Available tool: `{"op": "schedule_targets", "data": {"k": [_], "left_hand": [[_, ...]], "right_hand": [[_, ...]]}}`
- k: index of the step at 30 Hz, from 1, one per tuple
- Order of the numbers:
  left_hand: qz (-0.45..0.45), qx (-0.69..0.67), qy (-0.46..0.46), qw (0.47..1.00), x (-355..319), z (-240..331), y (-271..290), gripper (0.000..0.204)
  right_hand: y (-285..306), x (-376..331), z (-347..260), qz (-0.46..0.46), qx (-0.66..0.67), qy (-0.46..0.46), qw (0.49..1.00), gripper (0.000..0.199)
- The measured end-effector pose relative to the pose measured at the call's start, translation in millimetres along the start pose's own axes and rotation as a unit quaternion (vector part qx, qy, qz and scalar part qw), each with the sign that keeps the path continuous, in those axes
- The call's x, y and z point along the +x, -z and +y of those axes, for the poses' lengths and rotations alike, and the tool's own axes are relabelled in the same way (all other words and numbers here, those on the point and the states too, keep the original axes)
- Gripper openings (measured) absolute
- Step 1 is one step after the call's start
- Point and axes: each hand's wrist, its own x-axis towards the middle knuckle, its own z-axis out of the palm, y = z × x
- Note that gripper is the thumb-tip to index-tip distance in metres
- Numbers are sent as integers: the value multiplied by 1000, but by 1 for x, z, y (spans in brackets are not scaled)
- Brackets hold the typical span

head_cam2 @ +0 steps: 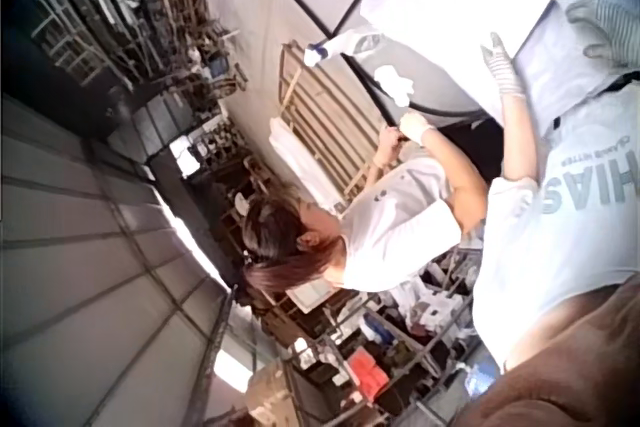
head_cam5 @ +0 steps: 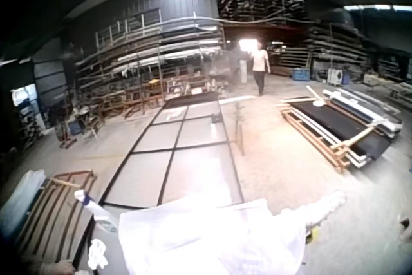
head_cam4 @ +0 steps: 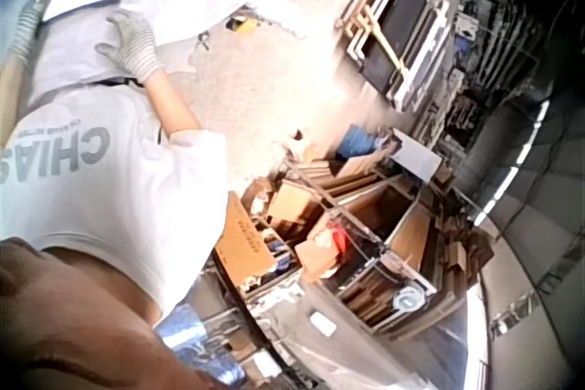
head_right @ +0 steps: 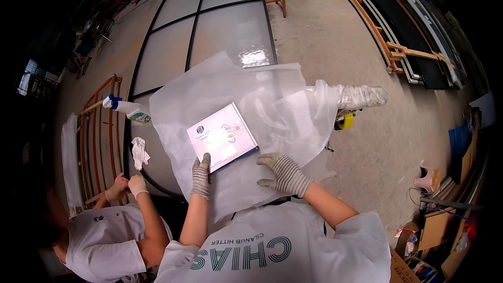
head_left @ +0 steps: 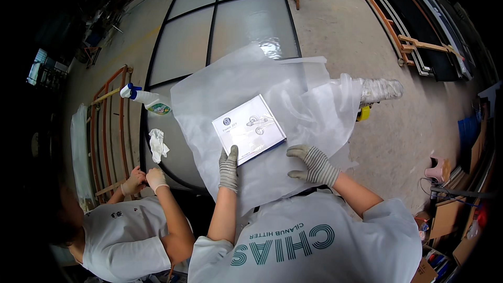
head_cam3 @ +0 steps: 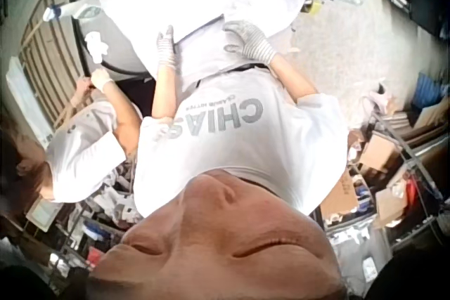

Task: The person cleans a large glass panel with a spray bottle and cloth, then wraps a small box in white protective material and secures it with tape. The person also applies a green strip to the frame of the glass panel.

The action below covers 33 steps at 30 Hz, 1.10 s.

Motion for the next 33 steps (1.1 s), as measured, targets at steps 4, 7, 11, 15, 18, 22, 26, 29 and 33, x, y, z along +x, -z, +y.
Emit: {"op": "schedule_targets", "data": {"k": [4, 7, 11, 15, 18, 22, 26, 29, 33], "left_hand": [[141, 572, -259, 766, -6, 4, 14, 80], [-20, 486, -266, 832, -56, 40, -3, 85], [-216, 505, -280, 787, -123, 42, -6, 80], [-273, 452, -415, 741, -144, 47, -12, 66], [-348, 399, -442, 724, -146, 72, -37, 57], [-376, 478, -347, 714, -122, 36, -53, 63], [-224, 597, -412, 651, -76, -3, -27, 71], [-220, 539, -282, 762, -74, -36, 7, 64], [-109, 697, -257, 661, -72, 2, 25, 56]], "right_hand": [[-35, -13, -17, -61, -165, 139, 974, 57], [-62, -11, 17, -68, -228, 166, 957, 47], [-23, 30, -22, -243, -157, -11, 957, 34], [21, 98, -34, -230, -87, 33, 969, 29], [35, 168, -34, -267, -112, 61, 955, 27], [24, 220, -21, -278, -131, 13, 951, 23], [39, 187, -66, -68, -203, 131, 968, 15], [29, 124, -101, -24, -122, 246, 961, 15], [-39, 54, -70, -159, -81, 363, 915, 19]]}}
